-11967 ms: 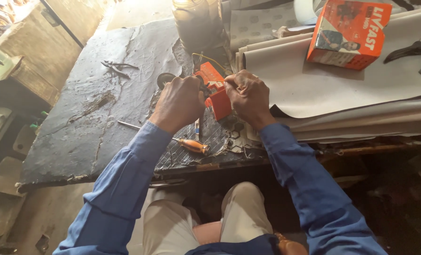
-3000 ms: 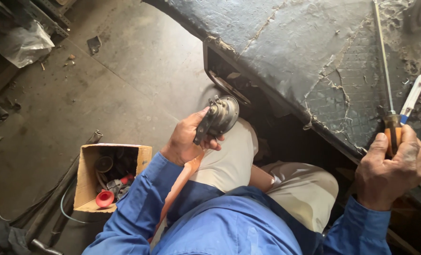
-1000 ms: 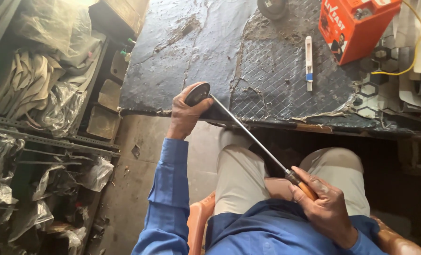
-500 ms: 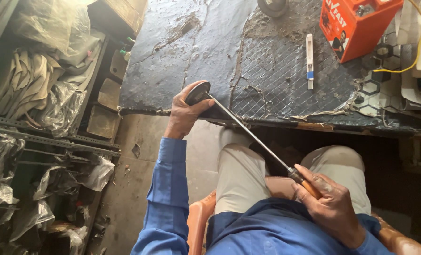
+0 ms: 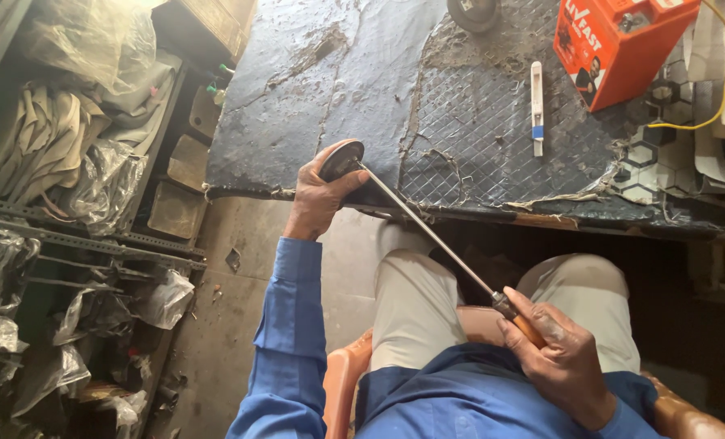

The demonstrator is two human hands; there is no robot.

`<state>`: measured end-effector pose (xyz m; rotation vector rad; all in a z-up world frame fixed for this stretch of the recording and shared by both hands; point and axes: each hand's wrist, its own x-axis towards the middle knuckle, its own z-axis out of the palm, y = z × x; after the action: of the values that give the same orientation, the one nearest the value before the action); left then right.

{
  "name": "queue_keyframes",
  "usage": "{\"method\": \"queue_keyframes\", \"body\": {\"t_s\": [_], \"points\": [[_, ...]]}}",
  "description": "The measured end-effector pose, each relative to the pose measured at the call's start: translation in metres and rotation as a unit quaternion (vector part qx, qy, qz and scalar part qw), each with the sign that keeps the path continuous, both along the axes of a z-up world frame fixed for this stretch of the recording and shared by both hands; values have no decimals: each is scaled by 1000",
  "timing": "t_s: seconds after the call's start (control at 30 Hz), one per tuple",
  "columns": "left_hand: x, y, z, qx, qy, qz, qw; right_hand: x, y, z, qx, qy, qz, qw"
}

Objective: The recorder is repairing a circular motorcycle component, likely an electrical horn or motor part, using a screwdriver, a file, and pliers.

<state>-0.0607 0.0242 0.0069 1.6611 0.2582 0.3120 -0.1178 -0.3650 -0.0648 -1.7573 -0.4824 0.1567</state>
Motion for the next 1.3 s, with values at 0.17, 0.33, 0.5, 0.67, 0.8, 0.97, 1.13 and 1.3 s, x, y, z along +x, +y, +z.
{"method": "queue_keyframes", "body": {"t_s": [0.17, 0.33, 0.5, 0.67, 0.8, 0.97, 1.13, 1.3], "points": [[0, 1, -2, 14, -7, 0, 1000, -1, 2, -1, 9, -6, 3, 1000], [0, 1, 2, -1, 2, -4, 1000, 1, 4, 12, -40, -125, -15, 991], [-1, 3, 0, -6, -5, -20, 1000, 4, 3, 24, -158, -260, -64, 950], [-2, -2, 8, 58, 7, -21, 998, 6, -1, 33, -135, -168, -26, 976], [-3, -3, 3, 56, -23, -13, 998, 7, 2, 44, -159, -104, -7, 982], [-1, -6, 3, 75, -5, 1, 997, 9, 0, 35, -105, -15, 6, 994], [1, -3, 2, 67, -19, 1, 998, 12, 0, 30, -98, 73, 31, 992], [2, -3, 1, 81, -13, 7, 997, 11, -1, 22, -151, 256, 44, 954]]}}
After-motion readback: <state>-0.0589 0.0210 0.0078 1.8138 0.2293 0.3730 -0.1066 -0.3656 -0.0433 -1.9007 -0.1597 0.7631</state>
